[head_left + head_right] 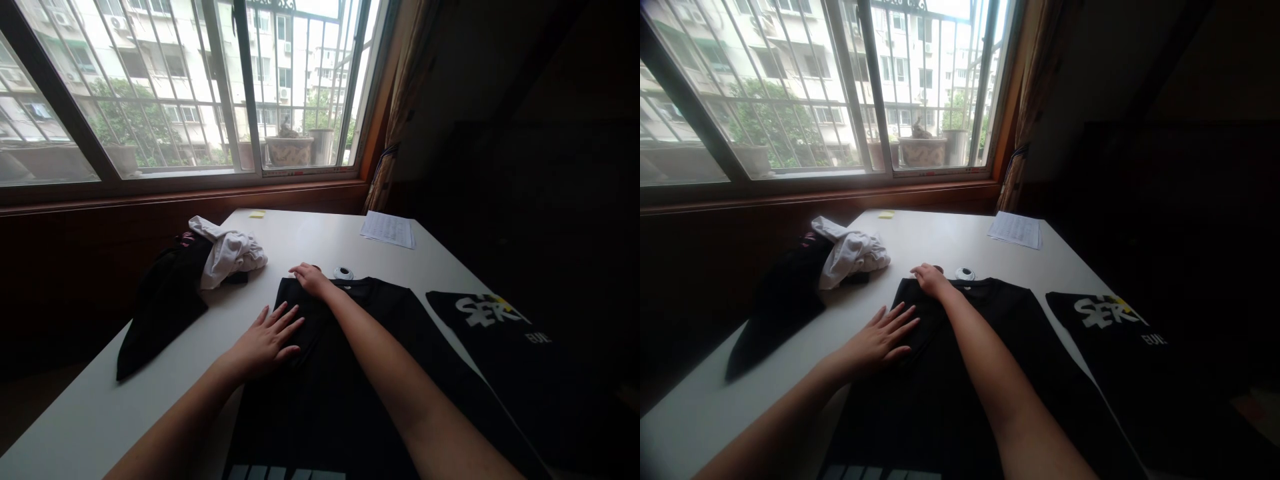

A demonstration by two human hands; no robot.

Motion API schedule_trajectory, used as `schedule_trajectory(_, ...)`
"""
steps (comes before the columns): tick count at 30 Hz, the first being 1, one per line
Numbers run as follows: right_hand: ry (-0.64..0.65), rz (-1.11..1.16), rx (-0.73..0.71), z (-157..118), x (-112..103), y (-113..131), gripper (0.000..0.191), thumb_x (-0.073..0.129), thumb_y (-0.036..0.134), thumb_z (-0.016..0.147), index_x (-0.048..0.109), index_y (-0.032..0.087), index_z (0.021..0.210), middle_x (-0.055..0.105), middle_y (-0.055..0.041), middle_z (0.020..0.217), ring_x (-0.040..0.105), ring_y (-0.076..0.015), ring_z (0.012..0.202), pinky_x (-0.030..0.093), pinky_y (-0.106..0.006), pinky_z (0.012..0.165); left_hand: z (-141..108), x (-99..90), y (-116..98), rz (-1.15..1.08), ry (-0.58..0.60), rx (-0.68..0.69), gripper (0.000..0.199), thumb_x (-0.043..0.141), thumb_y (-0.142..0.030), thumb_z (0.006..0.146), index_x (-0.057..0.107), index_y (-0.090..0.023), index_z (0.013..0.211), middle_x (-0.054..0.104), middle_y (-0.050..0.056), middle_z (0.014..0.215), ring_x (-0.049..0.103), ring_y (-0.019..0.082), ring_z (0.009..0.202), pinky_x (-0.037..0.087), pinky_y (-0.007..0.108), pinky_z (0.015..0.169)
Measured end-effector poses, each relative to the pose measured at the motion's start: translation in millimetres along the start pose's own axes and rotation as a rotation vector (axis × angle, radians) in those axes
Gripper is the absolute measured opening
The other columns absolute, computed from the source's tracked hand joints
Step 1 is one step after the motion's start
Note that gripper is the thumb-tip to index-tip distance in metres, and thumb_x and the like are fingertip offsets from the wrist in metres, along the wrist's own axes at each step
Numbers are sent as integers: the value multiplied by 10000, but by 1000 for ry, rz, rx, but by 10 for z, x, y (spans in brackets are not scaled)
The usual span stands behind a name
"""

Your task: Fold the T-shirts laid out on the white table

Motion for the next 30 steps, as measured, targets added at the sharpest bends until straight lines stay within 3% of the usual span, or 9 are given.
schedule_trajectory(5,9,96,-21,-280,-298,3,357,431,199,1021,657,211,1297,738,-47,1104,681,-159,1008,505,-326,977,2,-2,-3,11,0,9,642,366,-599,1029,226,-351,1605,244,55,1673,169,324,1554,173,619,1234)
schedule_trajectory(11,-122,-1,27,-1106,-982,-133,386,404,232,998,661,240,1287,716,-64,1215,663,-215,1125,496,-405,1047,-2,-3,0,19,3,13,643,362,-600,1030,240,-336,1603,237,54,1674,172,328,1552,199,618,1228)
schedule_trajectory(14,-146,-183,110,-1571,-1283,-314,464,324,293,1014,606,237,1378,632,-74,1388,576,-227,1295,425,-424,1150,0,7,12,21,-15,18,644,368,-600,1028,242,-338,1602,245,49,1673,173,320,1553,187,601,1238)
schedule_trajectory(17,-126,-350,215,-1960,-1467,-549,559,268,366,1026,452,197,1527,452,-81,1578,382,-242,1476,295,-460,1243,11,14,28,22,-43,8,650,384,-610,1020,261,-339,1598,269,42,1668,182,317,1553,195,585,1241)
schedule_trajectory(20,-80,-439,312,-2232,-1475,-764,659,278,485,1025,343,146,1586,304,-104,1654,253,-258,1534,240,-476,1261,28,22,49,22,-55,-23,635,383,-616,1018,317,-331,1581,306,38,1656,211,315,1547,222,577,1236)
schedule_trajectory(23,34,-469,397,-2375,-1316,-904,752,274,592,1011,300,129,1603,232,-111,1676,204,-258,1547,213,-467,1264,42,12,59,17,-73,-55,604,385,-608,1022,377,-326,1556,331,41,1646,248,302,1538,251,564,1230)
schedule_trajectory(26,91,-486,424,-2409,-1181,-938,778,234,619,1016,270,121,1612,193,-108,1684,158,-245,1555,172,-450,1271,52,-28,59,27,-103,-94,591,396,-601,1022,427,-304,1531,364,55,1631,286,295,1526,252,573,1232)
schedule_trajectory(30,70,-499,411,-2390,-1148,-935,774,222,621,1017,269,131,1614,187,-102,1683,144,-241,1557,166,-447,1270,83,-133,-2,66,-194,-98,569,399,-555,1036,478,-234,1500,408,80,1607,309,289,1518,244,572,1246)
Point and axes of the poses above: each hand's wrist, its own z-axis towards the middle knuckle, its own x-axis out of the palm, y = z × x, the point moved 6 cm from there along z, towards the middle knuckle
